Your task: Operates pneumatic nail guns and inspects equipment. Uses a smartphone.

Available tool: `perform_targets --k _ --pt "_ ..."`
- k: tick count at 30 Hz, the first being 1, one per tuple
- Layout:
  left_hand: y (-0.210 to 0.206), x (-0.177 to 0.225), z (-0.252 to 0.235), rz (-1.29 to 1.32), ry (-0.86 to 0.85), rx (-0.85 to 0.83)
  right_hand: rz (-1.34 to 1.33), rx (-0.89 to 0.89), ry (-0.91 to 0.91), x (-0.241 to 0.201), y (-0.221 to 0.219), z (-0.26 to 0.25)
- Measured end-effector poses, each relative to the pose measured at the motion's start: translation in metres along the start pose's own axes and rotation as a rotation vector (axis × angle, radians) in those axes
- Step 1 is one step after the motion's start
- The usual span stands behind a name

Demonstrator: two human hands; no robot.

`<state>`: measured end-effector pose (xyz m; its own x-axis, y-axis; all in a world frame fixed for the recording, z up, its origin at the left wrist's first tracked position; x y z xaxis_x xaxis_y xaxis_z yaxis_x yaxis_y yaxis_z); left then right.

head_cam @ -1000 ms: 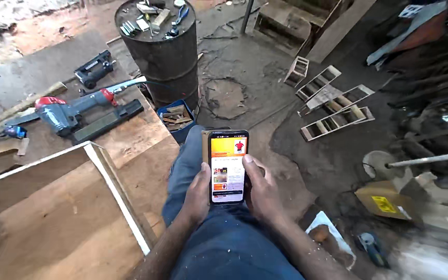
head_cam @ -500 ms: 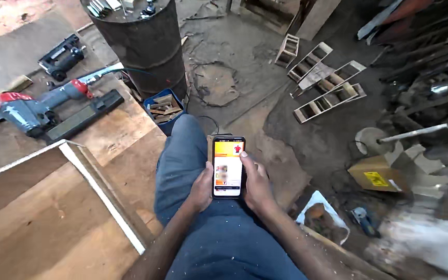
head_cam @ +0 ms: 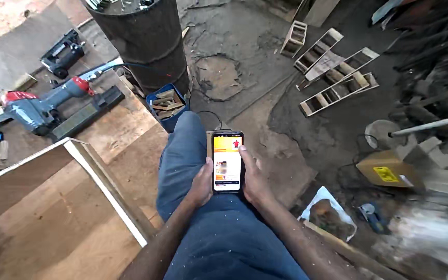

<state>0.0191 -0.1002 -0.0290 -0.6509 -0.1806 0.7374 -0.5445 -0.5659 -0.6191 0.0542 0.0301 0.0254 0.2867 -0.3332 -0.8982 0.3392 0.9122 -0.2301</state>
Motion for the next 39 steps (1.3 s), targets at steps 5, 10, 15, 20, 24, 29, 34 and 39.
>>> perform_targets --k 5,10,15,20,24,29,34,39 --pt "0.004 0.006 -0.004 0.067 -0.015 0.066 0.067 0.028 -0.053 -0.001 -0.004 -0.011" --pt "0.006 0.012 -0.016 0.195 0.01 0.123 0.086 0.057 -0.125 -0.006 -0.007 -0.031" --pt "0.012 0.024 -0.033 0.284 -0.025 0.109 0.096 0.091 -0.231 -0.01 -0.006 -0.058" --pt "0.019 0.04 -0.05 0.215 -0.005 0.089 0.077 0.128 -0.306 -0.027 -0.008 -0.077" --pt "0.017 0.03 -0.054 0.177 0.095 0.037 0.065 0.145 -0.396 -0.029 -0.003 -0.072" --pt "0.027 0.035 -0.059 0.217 0.08 0.037 0.081 0.143 -0.337 -0.018 -0.002 -0.085" --pt "0.021 0.025 -0.047 0.141 0.077 -0.004 0.115 0.13 -0.286 -0.013 0.001 -0.072" --pt "0.012 0.023 -0.035 0.062 0.031 -0.018 0.068 0.169 -0.223 -0.006 0.005 -0.053"
Point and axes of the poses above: each hand's wrist, its own z-axis away from the middle knuckle, its own y-axis out of the back of the hand, x = y × z, the point moved 7 cm from there along -z, towards the middle knuckle, and after that the axes turned 12 degrees about -x, right-handed, at the moved point
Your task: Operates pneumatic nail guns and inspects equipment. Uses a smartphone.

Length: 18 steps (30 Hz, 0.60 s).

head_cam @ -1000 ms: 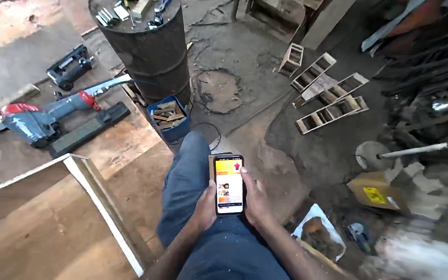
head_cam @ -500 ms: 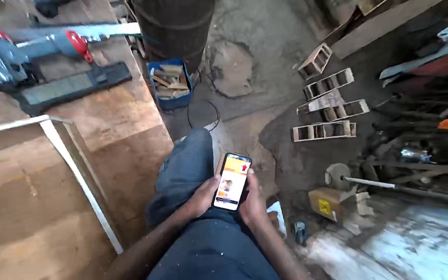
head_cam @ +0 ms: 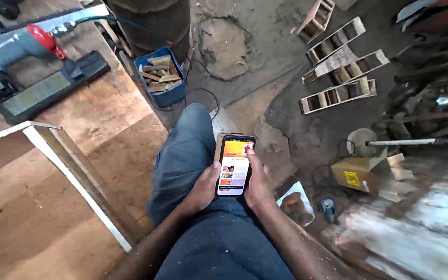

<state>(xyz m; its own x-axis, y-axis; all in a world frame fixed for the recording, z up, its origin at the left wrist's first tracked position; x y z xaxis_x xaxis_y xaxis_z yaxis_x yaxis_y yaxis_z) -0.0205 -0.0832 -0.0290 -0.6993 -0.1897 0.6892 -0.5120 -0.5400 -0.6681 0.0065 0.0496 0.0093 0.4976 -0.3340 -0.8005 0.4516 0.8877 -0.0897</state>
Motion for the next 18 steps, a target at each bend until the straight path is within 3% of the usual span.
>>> perform_targets --k 7,18 --pt "-0.009 -0.007 0.011 -0.069 -0.014 -0.014 -0.057 -0.062 0.128 0.008 0.006 0.018" --pt "-0.01 -0.011 0.009 0.022 0.032 0.094 -0.081 -0.175 0.153 0.015 0.005 0.026"
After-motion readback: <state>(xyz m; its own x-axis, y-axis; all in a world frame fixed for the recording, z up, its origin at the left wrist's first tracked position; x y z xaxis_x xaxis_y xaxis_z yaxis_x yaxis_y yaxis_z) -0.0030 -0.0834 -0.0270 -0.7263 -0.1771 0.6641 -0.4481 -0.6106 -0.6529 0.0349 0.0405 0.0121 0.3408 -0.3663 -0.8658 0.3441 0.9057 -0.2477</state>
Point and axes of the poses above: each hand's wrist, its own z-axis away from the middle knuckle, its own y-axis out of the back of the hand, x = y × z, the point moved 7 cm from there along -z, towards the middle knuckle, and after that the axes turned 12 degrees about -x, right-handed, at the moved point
